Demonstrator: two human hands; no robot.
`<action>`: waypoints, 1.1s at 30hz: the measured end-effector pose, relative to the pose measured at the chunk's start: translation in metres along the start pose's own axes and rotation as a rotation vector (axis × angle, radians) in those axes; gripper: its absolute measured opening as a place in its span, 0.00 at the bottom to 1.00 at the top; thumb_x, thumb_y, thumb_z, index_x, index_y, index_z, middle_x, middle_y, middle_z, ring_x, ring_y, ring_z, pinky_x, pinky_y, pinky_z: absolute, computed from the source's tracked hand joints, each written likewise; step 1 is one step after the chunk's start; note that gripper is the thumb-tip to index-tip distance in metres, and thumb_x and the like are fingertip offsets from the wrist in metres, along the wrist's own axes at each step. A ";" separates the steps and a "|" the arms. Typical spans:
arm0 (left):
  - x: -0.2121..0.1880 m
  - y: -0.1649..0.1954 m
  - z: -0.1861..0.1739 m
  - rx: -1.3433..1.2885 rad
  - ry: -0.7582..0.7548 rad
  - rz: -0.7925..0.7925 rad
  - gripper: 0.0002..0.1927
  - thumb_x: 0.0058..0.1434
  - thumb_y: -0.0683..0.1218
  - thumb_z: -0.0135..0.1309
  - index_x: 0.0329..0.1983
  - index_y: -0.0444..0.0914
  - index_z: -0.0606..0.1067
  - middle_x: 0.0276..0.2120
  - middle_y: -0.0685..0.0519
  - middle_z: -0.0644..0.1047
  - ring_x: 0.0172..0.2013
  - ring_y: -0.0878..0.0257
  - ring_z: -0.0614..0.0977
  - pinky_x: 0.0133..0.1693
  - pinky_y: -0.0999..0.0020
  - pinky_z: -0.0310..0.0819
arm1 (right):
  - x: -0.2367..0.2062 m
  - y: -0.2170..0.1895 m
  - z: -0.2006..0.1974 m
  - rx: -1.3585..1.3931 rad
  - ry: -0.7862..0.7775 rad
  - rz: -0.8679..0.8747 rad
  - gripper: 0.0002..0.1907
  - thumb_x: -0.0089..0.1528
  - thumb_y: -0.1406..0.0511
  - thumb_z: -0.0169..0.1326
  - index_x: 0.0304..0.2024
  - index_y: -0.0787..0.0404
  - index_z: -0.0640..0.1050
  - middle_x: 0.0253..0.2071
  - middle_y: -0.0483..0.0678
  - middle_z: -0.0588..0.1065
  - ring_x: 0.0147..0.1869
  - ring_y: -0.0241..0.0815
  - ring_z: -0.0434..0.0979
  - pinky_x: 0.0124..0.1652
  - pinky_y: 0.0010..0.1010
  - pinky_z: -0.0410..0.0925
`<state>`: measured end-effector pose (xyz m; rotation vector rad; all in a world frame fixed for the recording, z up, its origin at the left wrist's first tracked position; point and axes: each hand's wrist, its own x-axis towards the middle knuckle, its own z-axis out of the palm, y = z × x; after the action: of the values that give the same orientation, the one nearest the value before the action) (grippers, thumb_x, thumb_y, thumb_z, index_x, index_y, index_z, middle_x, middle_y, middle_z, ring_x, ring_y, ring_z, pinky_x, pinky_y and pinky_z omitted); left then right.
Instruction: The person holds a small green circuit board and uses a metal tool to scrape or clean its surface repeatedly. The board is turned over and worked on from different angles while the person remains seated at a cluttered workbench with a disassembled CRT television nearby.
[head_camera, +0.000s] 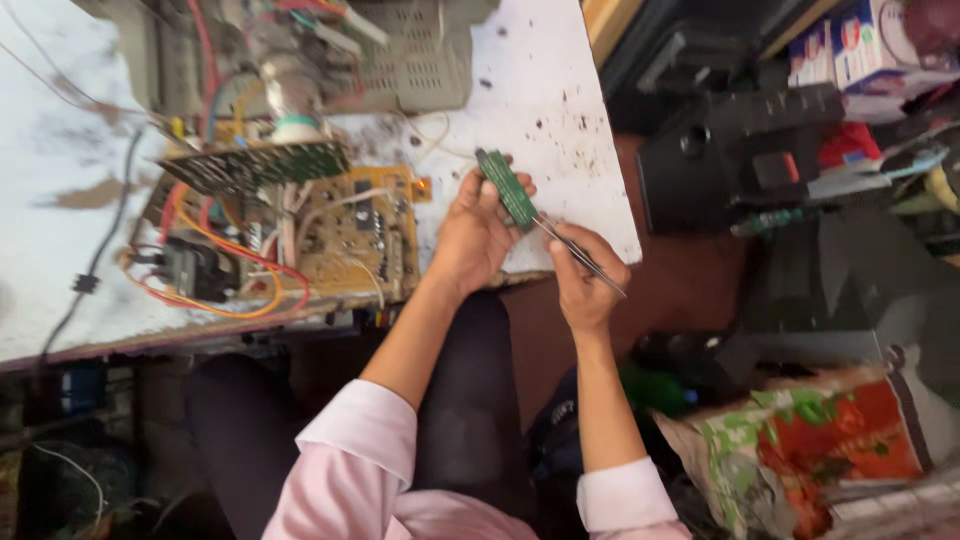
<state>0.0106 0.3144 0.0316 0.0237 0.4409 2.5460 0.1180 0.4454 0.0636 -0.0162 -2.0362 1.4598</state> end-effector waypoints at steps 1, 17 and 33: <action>0.000 0.000 0.000 -0.003 0.001 0.000 0.16 0.78 0.47 0.36 0.65 0.43 0.65 0.54 0.47 0.74 0.57 0.54 0.76 0.58 0.43 0.74 | 0.000 -0.001 0.001 -0.026 -0.003 -0.011 0.09 0.64 0.75 0.58 0.48 0.71 0.80 0.43 0.53 0.82 0.46 0.38 0.83 0.46 0.26 0.75; -0.003 0.005 0.006 0.013 -0.044 0.005 0.16 0.78 0.46 0.35 0.65 0.43 0.65 0.55 0.47 0.74 0.56 0.55 0.76 0.59 0.44 0.75 | 0.005 -0.020 0.012 -0.281 -0.035 -0.168 0.10 0.63 0.73 0.62 0.48 0.63 0.82 0.45 0.50 0.82 0.46 0.37 0.83 0.41 0.24 0.73; 0.002 0.000 0.001 -0.004 0.024 0.005 0.15 0.77 0.46 0.37 0.64 0.43 0.65 0.53 0.47 0.74 0.55 0.54 0.76 0.57 0.44 0.74 | 0.006 -0.017 0.014 -0.352 -0.009 -0.232 0.09 0.61 0.74 0.63 0.45 0.65 0.82 0.44 0.54 0.82 0.47 0.46 0.84 0.48 0.33 0.75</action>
<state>0.0086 0.3159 0.0328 -0.0078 0.4457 2.5543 0.1117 0.4290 0.0779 0.0787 -2.1957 0.9525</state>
